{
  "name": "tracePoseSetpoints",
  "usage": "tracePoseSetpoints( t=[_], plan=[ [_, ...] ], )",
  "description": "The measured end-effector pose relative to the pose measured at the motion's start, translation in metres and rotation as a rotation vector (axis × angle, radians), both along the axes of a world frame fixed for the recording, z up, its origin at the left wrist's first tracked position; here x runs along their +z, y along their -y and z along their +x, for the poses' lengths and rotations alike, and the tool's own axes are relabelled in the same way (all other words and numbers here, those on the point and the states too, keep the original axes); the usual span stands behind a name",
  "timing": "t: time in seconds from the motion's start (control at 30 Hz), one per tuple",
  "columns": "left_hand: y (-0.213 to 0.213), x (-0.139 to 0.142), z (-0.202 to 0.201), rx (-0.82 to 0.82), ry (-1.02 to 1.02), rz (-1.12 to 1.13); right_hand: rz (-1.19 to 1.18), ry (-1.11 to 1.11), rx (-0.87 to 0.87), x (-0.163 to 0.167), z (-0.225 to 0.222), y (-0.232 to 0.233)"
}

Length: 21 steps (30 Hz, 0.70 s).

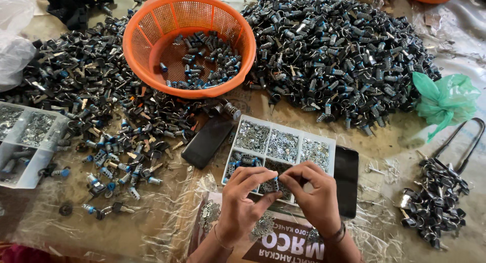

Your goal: The person sits at a workbench covered with piles of small metal parts and assembles them one at a time by hand. They pick a cylindrical metal component and a spring or clip from a compartment tray, fit the parts together, and place the finished assembly into an orange plastic basket, repeating the cycle.

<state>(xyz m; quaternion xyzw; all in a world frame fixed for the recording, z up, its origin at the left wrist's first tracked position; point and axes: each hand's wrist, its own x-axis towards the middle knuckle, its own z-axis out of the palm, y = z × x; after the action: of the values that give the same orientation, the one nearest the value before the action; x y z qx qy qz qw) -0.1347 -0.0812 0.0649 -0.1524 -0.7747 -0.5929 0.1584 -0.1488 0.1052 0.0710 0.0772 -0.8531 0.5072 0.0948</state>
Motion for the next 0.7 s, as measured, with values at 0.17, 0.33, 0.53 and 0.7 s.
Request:
tracePoseSetpoints(
  t=[0.17,0.33,0.53,0.7],
  plan=[
    [0.002,0.001,0.0,0.012,-0.021,0.004,-0.356,0.334,0.102,-0.019,0.006,-0.012],
    [0.003,-0.001,-0.001,0.019,-0.036,-0.006,-0.477,0.414,0.204,-0.028,0.008,-0.015],
    [0.002,-0.003,0.001,0.008,-0.026,0.004,-0.486,0.465,0.162,-0.027,0.008,-0.013],
    [0.001,-0.004,0.001,0.003,-0.03,0.002,-0.48,0.438,0.133,-0.027,0.009,-0.011]
  ],
)
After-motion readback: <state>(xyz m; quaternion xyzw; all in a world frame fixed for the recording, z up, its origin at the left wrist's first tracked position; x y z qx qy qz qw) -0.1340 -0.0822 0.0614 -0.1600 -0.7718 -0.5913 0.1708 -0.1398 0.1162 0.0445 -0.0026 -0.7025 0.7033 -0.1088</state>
